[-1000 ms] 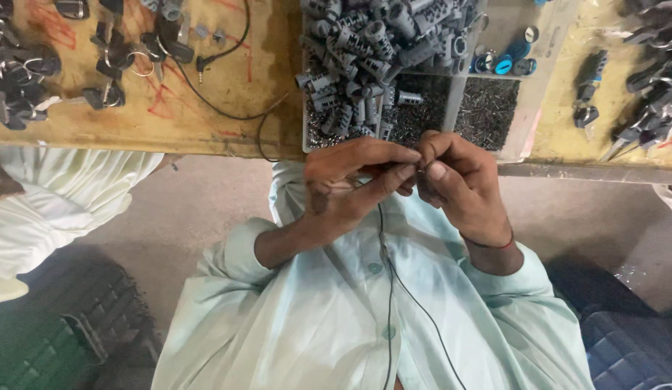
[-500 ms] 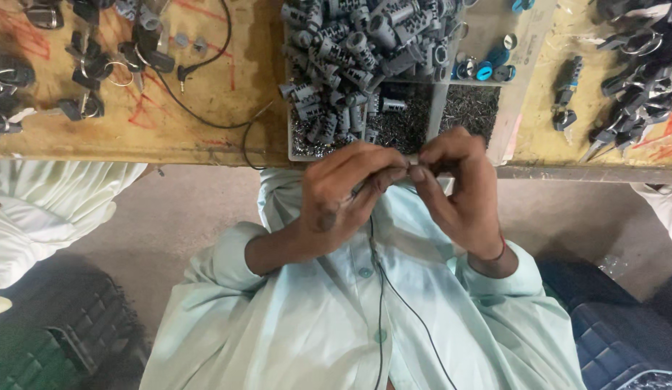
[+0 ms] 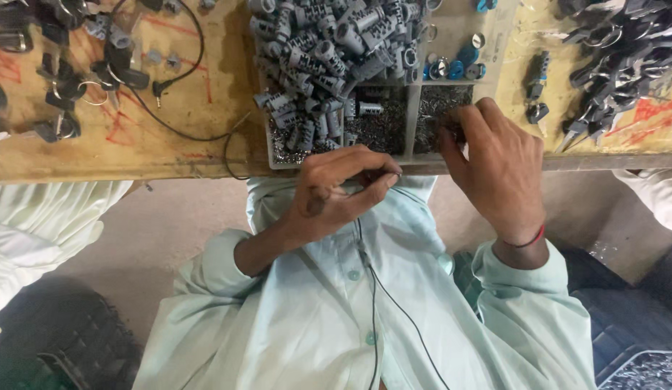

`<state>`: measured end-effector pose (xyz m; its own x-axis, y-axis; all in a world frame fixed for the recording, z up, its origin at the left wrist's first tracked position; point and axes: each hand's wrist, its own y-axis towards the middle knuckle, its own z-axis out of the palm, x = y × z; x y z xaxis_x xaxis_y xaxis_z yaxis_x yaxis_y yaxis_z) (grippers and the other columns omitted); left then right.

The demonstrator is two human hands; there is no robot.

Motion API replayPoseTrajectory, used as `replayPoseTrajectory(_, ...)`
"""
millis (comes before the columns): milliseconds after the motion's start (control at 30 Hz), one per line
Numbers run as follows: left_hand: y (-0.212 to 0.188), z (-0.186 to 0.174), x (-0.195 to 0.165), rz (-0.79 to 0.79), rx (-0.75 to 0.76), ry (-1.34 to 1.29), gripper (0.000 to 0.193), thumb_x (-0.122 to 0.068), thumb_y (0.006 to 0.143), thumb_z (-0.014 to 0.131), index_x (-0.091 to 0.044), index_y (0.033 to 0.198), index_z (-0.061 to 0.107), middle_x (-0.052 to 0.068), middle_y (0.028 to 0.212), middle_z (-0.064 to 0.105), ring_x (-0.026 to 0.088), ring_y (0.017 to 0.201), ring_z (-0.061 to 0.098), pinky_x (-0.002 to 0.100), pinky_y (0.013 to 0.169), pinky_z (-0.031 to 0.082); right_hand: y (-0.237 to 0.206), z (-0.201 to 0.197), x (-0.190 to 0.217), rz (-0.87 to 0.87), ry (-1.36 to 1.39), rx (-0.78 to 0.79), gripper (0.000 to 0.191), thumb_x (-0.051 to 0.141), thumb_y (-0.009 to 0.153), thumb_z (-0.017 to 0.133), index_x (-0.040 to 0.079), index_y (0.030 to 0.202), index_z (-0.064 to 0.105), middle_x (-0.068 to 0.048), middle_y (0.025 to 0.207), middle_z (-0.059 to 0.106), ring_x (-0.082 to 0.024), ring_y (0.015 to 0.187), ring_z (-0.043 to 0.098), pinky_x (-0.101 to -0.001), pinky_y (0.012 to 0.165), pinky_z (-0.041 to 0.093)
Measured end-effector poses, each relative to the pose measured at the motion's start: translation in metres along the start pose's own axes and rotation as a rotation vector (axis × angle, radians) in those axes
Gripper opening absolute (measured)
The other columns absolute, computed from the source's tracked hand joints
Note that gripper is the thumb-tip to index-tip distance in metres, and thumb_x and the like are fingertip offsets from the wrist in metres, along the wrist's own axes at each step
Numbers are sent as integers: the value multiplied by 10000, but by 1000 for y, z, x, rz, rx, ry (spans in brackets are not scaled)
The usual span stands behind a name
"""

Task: The person sits at a workbench assembling small components. They pick gray plastic connector bodies and small blue caps and screws from a compartment tray, fit the caps and inserts onto the connector bodies by hand, and place the finished assemblies back into the tray compartments.

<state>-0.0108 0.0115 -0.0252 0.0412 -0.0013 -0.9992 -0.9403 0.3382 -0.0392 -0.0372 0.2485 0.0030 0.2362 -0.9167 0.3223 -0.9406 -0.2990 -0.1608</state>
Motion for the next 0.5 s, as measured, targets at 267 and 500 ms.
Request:
replayPoseTrajectory(267, -5, 8, 6, -76, -55, -113, 146, -103, 991, 731, -6, 1100, 722, 57, 995, 730, 97, 822, 697, 251, 729, 581, -9, -5, 35, 138, 1265, -128, 180, -52, 865, 705, 53, 996, 640, -204, 1005, 622, -189, 732, 654, -291, 596, 537)
replayPoseTrajectory(500, -6, 12, 6, -383, 38, -682, 236, -143, 1034, 671, 45, 1177, 665, 75, 1011, 715, 113, 821, 690, 272, 725, 604, -34, 38, 42, -125, 826, -396, 274, -153, 889, 721, 7, 1086, 618, -140, 1140, 553, -190, 900, 589, -265, 710, 497)
